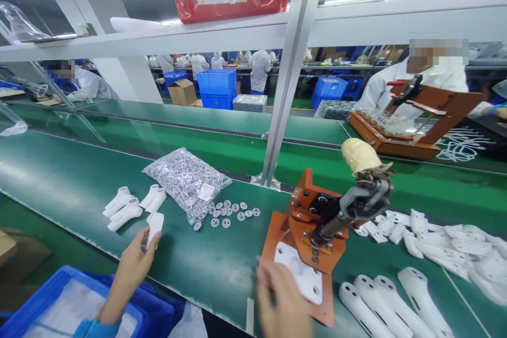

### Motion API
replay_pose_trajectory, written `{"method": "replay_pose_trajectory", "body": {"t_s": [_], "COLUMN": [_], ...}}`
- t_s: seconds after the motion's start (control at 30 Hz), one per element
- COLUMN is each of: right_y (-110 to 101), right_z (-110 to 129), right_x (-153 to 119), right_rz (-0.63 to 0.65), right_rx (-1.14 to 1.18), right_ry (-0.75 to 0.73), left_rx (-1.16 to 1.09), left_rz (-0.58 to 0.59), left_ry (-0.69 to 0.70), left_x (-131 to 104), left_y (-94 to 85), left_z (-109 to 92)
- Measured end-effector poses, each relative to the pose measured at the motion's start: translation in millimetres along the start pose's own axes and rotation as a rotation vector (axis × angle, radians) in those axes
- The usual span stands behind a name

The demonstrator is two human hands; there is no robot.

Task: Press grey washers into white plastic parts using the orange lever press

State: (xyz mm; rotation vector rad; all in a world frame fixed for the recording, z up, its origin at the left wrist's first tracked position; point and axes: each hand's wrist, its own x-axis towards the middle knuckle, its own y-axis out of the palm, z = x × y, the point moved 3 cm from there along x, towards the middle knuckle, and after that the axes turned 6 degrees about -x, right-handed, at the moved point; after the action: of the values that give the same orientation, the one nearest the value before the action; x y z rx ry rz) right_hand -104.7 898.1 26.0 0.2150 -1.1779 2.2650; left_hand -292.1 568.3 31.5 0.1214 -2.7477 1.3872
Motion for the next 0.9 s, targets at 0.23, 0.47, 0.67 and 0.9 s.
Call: {"method": "replay_pose_trajectory", "body": {"t_s": [0.23,0.47,0.67,0.9], "right_y": [147.8,144.8,54.9,-17.8], "right_z": [109.8,110.8,68.9,-22.1], "right_x": [59.1,73.7,25.4,-19.7], "right_rz": [0.320,0.311,0.140,-0.145], "right_rx": [-0.121,-0.131,0.116,-0.039], "right_ry": [-0.274,-0.211,0.135,0.616], "left_rx": [-0.151,-0.185,-0.234,-0.356], "left_rz": [0.024,0.064,0.197,0.490], "left_ry": [-0.090,-0.147,-0.107,0.064], "left_x": [-32.7,-37.8,-47.1,-85.8], "left_y": [4.6,-8.5,24.5,75.9], "left_z": [1.0,2.1,-21.8,-87.3]}}
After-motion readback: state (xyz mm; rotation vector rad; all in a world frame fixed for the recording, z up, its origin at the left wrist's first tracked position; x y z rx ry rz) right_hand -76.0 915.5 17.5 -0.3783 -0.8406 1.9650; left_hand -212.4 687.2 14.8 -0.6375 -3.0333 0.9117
